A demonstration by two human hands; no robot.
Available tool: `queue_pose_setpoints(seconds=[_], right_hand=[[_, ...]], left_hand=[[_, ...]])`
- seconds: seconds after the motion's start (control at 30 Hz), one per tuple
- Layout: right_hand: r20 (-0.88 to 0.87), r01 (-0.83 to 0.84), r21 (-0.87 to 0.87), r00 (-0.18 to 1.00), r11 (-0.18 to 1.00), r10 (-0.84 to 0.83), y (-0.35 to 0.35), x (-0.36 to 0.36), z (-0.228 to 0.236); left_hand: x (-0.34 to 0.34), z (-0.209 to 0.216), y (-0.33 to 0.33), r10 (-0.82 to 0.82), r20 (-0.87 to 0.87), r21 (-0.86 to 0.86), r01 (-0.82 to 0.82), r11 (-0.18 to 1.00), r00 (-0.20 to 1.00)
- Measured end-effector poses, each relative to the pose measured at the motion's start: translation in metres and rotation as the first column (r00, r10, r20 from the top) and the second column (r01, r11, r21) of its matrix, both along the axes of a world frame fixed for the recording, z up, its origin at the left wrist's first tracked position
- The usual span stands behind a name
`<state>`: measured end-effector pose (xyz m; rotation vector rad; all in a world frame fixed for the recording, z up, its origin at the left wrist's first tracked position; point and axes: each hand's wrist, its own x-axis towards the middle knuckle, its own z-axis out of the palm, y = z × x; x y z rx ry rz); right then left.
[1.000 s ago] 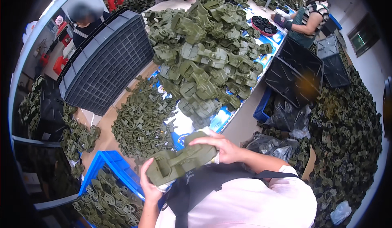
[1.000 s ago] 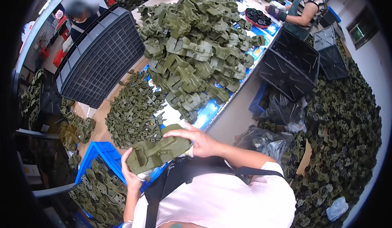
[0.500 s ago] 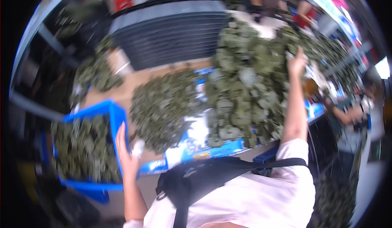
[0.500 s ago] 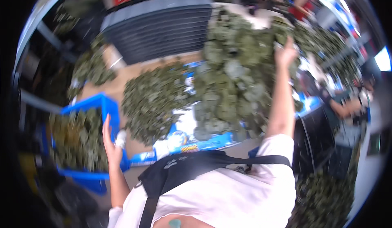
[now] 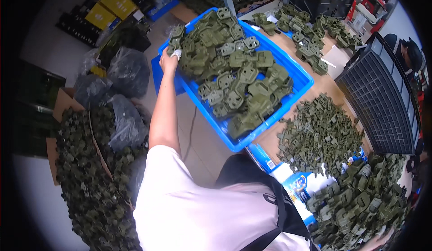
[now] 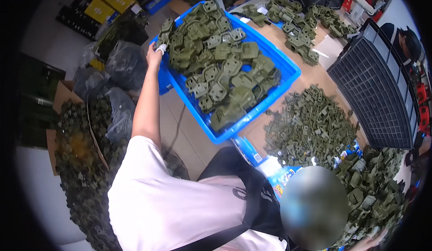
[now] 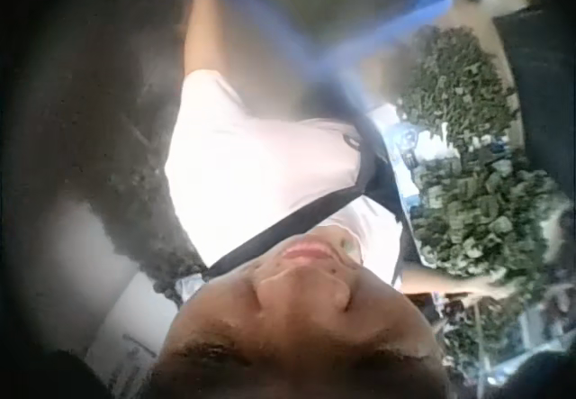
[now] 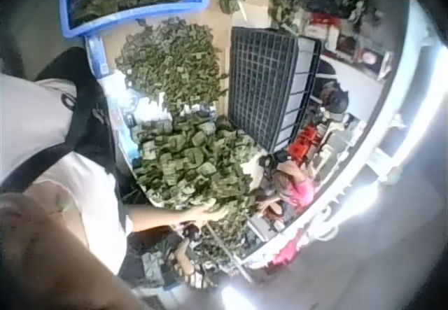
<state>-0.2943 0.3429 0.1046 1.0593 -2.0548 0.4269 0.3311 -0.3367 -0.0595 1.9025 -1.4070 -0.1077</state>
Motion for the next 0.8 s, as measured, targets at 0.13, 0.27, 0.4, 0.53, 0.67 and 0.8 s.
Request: queue_pose_setpoints(seconds=[0.13,0.27,0.4,0.53,0.67,0.8], right_hand=[[0.656,0.011,-0.049,0.755,0.999,0.024,-0.019,0.056,-0.057],[0.827,-0.032,0.096,0.559,0.995,-0.062,-0.108,0.127,-0.063],[0.84,-0.156,0.118,0.542,0.981,-0.015,-0.151,0.163,-0.078],[0.857,-0.301,0.081,0.507,0.95,0.088,-0.215,0.198,-0.08],[0.811,-0.628,-0.134,0.375,0.767,0.449,-0.275,0.233,-0.078],[0.765,-0.791,-0.143,0.293,0.595,0.574,-0.29,0.259,-0.065]], left_hand=[[-0.002,-0.046,-0.079,0.054,0.284,0.065,-0.076,0.995,0.957],[0.025,-0.055,-0.1,-0.067,0.428,0.19,-0.018,0.982,0.901],[0.04,-0.024,-0.104,-0.017,0.342,0.109,-0.022,0.994,0.94],[-0.014,0.093,-0.029,-0.388,0.311,-0.193,0.458,0.868,0.867],[-0.106,0.148,0.087,-0.922,-0.145,-0.097,0.923,0.373,0.358],[-0.182,0.12,0.163,-0.797,-0.543,-0.036,0.956,-0.292,-0.264]])
